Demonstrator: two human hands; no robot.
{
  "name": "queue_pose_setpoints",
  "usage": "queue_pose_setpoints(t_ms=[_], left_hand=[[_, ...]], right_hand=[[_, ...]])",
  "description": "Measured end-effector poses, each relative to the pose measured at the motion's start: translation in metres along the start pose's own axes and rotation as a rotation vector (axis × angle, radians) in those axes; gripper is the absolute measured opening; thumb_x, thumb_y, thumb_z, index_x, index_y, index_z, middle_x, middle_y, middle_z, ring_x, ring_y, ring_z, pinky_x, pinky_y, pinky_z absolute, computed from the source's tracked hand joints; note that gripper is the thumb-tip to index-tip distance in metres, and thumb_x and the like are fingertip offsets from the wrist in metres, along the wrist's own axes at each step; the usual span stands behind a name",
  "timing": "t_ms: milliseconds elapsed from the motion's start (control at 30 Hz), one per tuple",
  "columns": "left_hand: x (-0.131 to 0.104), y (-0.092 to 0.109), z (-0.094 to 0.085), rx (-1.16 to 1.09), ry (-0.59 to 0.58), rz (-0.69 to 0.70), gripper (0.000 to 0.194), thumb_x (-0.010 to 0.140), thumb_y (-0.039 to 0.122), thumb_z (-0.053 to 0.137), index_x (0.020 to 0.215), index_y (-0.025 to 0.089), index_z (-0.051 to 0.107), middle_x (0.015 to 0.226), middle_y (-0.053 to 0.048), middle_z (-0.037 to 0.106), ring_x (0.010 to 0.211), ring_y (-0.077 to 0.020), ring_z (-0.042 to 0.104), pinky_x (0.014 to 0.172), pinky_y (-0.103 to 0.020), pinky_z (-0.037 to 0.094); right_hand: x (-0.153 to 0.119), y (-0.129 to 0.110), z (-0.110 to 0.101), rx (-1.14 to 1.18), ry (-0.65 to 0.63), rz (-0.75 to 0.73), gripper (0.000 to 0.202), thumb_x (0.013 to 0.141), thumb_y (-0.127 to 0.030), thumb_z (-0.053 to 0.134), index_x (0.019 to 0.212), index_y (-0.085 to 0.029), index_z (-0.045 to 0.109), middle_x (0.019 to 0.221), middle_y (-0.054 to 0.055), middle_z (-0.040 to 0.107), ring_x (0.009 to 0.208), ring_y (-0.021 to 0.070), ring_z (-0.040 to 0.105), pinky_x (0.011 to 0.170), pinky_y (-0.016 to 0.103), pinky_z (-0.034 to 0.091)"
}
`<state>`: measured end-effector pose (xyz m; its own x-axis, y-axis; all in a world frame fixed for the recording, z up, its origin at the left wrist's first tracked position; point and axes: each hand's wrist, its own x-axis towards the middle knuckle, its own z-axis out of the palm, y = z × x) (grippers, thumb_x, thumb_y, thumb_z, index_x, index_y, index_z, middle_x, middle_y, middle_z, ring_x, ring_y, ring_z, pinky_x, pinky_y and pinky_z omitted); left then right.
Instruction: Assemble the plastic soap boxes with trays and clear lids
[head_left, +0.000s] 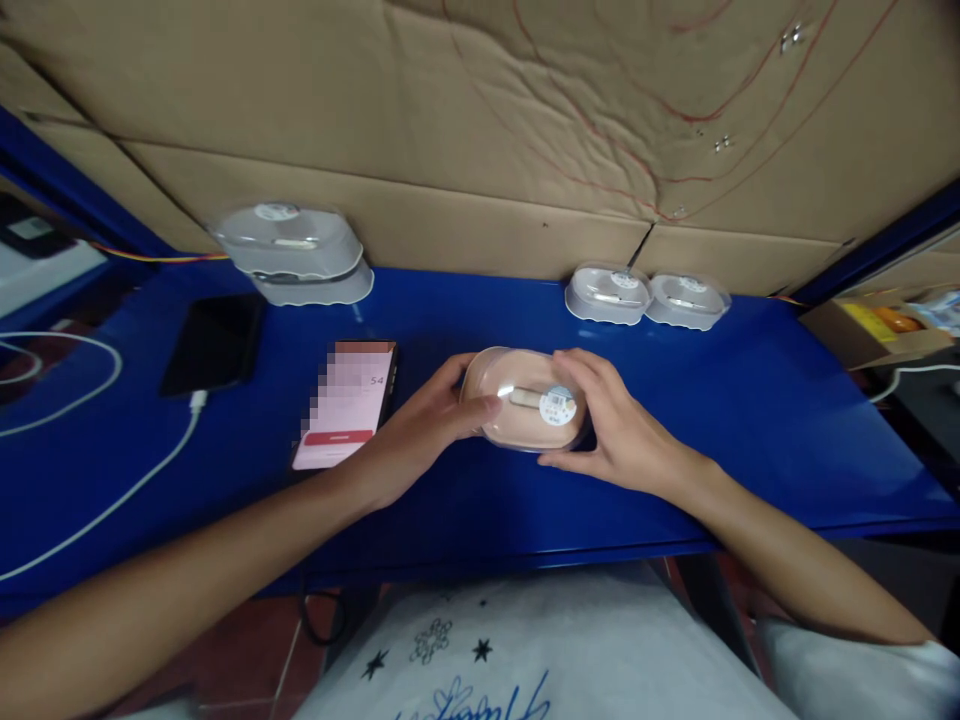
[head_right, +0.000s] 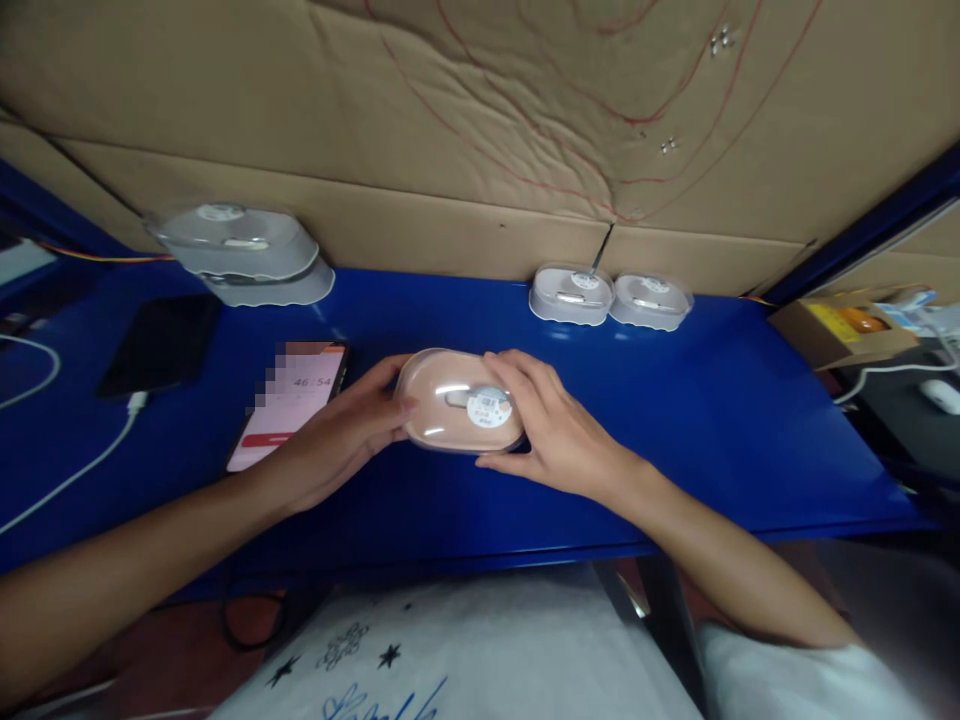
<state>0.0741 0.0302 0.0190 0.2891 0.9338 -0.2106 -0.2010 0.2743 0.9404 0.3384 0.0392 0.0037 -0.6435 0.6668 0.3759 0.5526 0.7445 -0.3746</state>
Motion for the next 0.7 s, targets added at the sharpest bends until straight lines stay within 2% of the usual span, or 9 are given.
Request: queue_pose_setpoints(t_ms=[133, 233, 400, 467, 567, 633, 700], left_hand=[[-0.004, 0.003, -0.002, 0.061, -0.112, 0.082, 0.044, 0.076, 0.031, 0.093, 0.112, 0.027, 0.067, 0.119, -0.004, 0.075, 0.112, -0.0275, 0.068, 0.089, -0.034, 0.053], [-0.006, 0.005, -0.003, 0.091, -0.162, 0.091, 0.049, 0.07, 0.023, 0.096, 0.105, 0.027, 0.062, 0.108, -0.001, 0.074, 0.1, -0.0228, 0.07, 0.084, -0.031, 0.052], [-0.006, 0.002, -0.004, 0.003, -0.18, 0.028, 0.054, 0.071, 0.029, 0.097, 0.116, 0.028, 0.067, 0.12, -0.003, 0.075, 0.113, -0.0277, 0.069, 0.088, -0.034, 0.052], [-0.006, 0.001, -0.002, -0.029, -0.161, 0.007, 0.052, 0.073, 0.034, 0.096, 0.117, 0.027, 0.069, 0.124, -0.005, 0.075, 0.119, -0.0296, 0.067, 0.091, -0.035, 0.052], [-0.007, 0.0, 0.002, -0.056, -0.147, -0.047, 0.051, 0.081, 0.042, 0.091, 0.123, 0.025, 0.068, 0.124, -0.009, 0.075, 0.114, -0.0315, 0.071, 0.091, -0.04, 0.056], [-0.007, 0.002, 0.003, -0.055, -0.135, -0.076, 0.054, 0.085, 0.045, 0.086, 0.13, 0.025, 0.064, 0.124, -0.011, 0.075, 0.107, -0.0322, 0.074, 0.092, -0.046, 0.058], [-0.006, 0.004, 0.003, -0.022, -0.099, -0.08, 0.053, 0.088, 0.044, 0.084, 0.132, 0.025, 0.062, 0.125, -0.012, 0.074, 0.103, -0.0311, 0.076, 0.091, -0.048, 0.059]], right_hand=[[0.001, 0.006, 0.001, -0.086, 0.034, -0.072, 0.109, 0.095, -0.049, 0.074, 0.172, -0.033, -0.001, 0.161, 0.02, 0.041, 0.151, 0.0444, 0.041, 0.119, 0.069, 0.045], [0.001, 0.012, 0.005, -0.133, 0.051, -0.137, 0.109, 0.097, -0.047, 0.072, 0.172, -0.034, -0.006, 0.165, 0.019, 0.039, 0.152, 0.044, 0.041, 0.119, 0.069, 0.043], [0.0, 0.006, 0.006, -0.135, 0.048, -0.175, 0.116, 0.095, -0.057, 0.072, 0.172, -0.031, -0.012, 0.166, 0.02, 0.037, 0.155, 0.0441, 0.039, 0.12, 0.067, 0.043], [-0.001, 0.002, 0.001, -0.095, 0.038, -0.167, 0.116, 0.093, -0.057, 0.075, 0.173, -0.03, -0.005, 0.165, 0.019, 0.04, 0.153, 0.0429, 0.041, 0.12, 0.065, 0.045], [-0.009, 0.005, -0.017, -0.048, 0.007, -0.083, 0.116, 0.086, -0.058, 0.081, 0.172, -0.029, 0.01, 0.163, 0.018, 0.044, 0.15, 0.0432, 0.045, 0.119, 0.064, 0.047], [-0.027, 0.02, -0.035, -0.068, 0.017, 0.016, 0.114, 0.081, -0.06, 0.084, 0.169, -0.029, 0.019, 0.16, 0.019, 0.047, 0.146, 0.0444, 0.049, 0.117, 0.066, 0.048], [-0.057, 0.045, -0.059, -0.131, 0.061, 0.142, 0.108, 0.08, -0.06, 0.085, 0.166, -0.029, 0.027, 0.156, 0.019, 0.051, 0.139, 0.0447, 0.056, 0.113, 0.067, 0.051]])
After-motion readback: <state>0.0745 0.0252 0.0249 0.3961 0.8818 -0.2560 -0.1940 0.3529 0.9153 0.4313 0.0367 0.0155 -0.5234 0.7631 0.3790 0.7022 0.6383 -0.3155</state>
